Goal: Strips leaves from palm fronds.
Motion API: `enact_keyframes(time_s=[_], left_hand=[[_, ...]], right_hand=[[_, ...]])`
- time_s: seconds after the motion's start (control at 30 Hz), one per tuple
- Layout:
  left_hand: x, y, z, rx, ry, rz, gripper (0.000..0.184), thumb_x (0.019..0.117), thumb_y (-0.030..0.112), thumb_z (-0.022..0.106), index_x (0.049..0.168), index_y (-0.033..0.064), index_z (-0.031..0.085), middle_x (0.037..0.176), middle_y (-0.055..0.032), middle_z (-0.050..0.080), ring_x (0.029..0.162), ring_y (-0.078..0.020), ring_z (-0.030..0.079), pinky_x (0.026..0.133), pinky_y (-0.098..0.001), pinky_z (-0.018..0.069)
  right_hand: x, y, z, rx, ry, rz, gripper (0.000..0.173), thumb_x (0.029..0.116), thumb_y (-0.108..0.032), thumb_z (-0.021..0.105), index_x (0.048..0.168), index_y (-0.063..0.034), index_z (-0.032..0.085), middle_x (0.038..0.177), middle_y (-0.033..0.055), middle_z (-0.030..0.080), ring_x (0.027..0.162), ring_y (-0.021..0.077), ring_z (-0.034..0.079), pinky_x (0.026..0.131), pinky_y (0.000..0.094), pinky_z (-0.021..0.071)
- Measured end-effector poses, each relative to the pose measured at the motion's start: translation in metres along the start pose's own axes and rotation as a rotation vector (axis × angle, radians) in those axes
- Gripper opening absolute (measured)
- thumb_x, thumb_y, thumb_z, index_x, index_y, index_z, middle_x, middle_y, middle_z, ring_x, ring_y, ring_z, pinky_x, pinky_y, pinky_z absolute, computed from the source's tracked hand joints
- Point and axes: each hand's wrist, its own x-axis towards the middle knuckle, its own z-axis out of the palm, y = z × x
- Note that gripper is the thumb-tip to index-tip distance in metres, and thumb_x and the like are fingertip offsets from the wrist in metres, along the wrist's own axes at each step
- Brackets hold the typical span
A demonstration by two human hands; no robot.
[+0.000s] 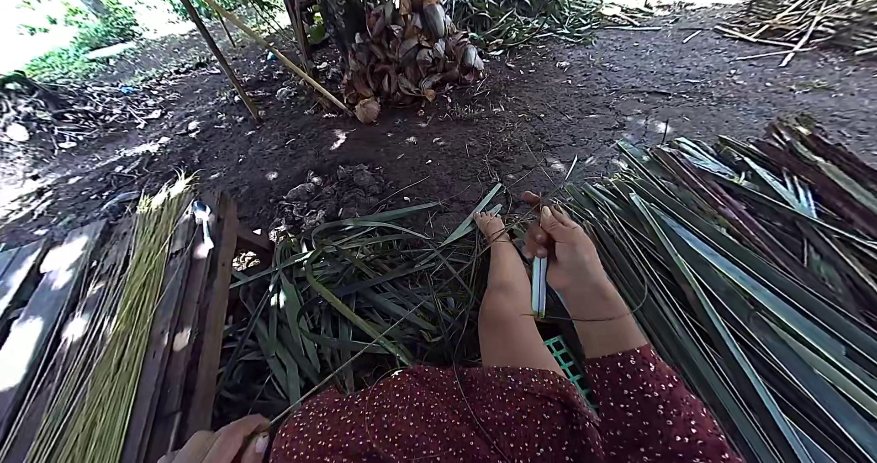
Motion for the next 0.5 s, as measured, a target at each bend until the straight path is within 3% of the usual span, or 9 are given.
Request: enact_keyframes(time_s=[0.07,0.1,0.2,0.27,0.33,0.4,0.5], left_hand=[[0.014,0.026,-0.002,-0.028,-0.023,-0.029,0.037,0.1064,0.024,0.046,0.111,-0.005,0.07,0.1,-0.0262,0.072,0.092,-0.047,0.07,0.079,-0.0642,0.053],[0.023,0.041,0.002,-0.046,0.017,-0.022,0.036,0.1059,0.023,0.047,0.109,-0.0042,0.071,0.1,-0.0241,0.073,0.089,-0.0441,0.072,0.074,-0.0623,0.0552],[0.053,0.083,0.021,-0.103,0.224,0.015,0.037,0.1036,0.028,0.048,0.104,0.003,0.074,0.094,-0.0137,0.075,0.075,-0.0298,0.073,0.06,-0.05,0.0572],[0.071,0.102,0.03,-0.161,0.317,0.033,0.036,0.1025,0.031,0.05,0.103,0.0055,0.076,0.093,-0.0097,0.075,0.073,-0.0232,0.073,0.06,-0.0431,0.0584],[0.081,0.112,0.034,-0.223,0.392,0.038,0.031,0.1013,0.027,0.053,0.095,0.0067,0.075,0.085,-0.0059,0.073,0.068,-0.0159,0.069,0.059,-0.0331,0.0557],[0.083,0.111,0.034,-0.262,0.431,0.029,0.028,0.0996,0.025,0.054,0.088,0.0084,0.074,0.079,-0.0019,0.07,0.064,-0.0087,0.063,0.058,-0.0239,0.0519],[0.073,0.103,0.03,-0.271,0.452,0.018,0.029,0.099,0.025,0.054,0.086,0.0086,0.074,0.075,-0.0008,0.069,0.064,-0.005,0.062,0.06,-0.0194,0.0503]], right_hand=[[-0.017,0.012,0.02,-0.021,-0.127,0.011,0.038,0.1101,-0.013,0.029,0.134,-0.0057,0.059,0.056,-0.0076,0.047,0.045,0.0017,0.046,0.048,0.0178,0.0453],[-0.029,0.02,0.031,-0.02,-0.197,0.022,0.037,0.1081,-0.01,0.032,0.133,-0.0041,0.059,0.057,-0.0086,0.049,0.046,0.0006,0.047,0.048,0.0169,0.0461],[-0.069,0.042,0.065,-0.023,-0.416,0.083,0.035,0.1032,-0.008,0.038,0.127,-0.0021,0.063,0.06,-0.0139,0.054,0.051,-0.0029,0.049,0.053,0.0155,0.0461],[-0.094,0.051,0.084,-0.037,-0.535,0.114,0.036,0.103,-0.009,0.042,0.13,-0.0001,0.063,0.063,-0.0158,0.055,0.053,-0.0043,0.049,0.054,0.0145,0.0444],[-0.108,0.06,0.094,-0.01,-0.625,0.098,0.036,0.1031,-0.01,0.043,0.132,0.001,0.062,0.066,-0.0178,0.054,0.055,-0.0065,0.048,0.054,0.0126,0.0434],[-0.11,0.064,0.099,0.011,-0.62,0.052,0.031,0.1026,-0.011,0.046,0.125,-0.001,0.066,0.067,-0.0178,0.056,0.056,-0.0075,0.049,0.053,0.0114,0.0431],[-0.096,0.063,0.102,-0.003,-0.535,-0.025,0.029,0.1025,-0.008,0.045,0.115,-0.003,0.071,0.066,-0.016,0.057,0.056,-0.0063,0.051,0.054,0.0118,0.0439]])
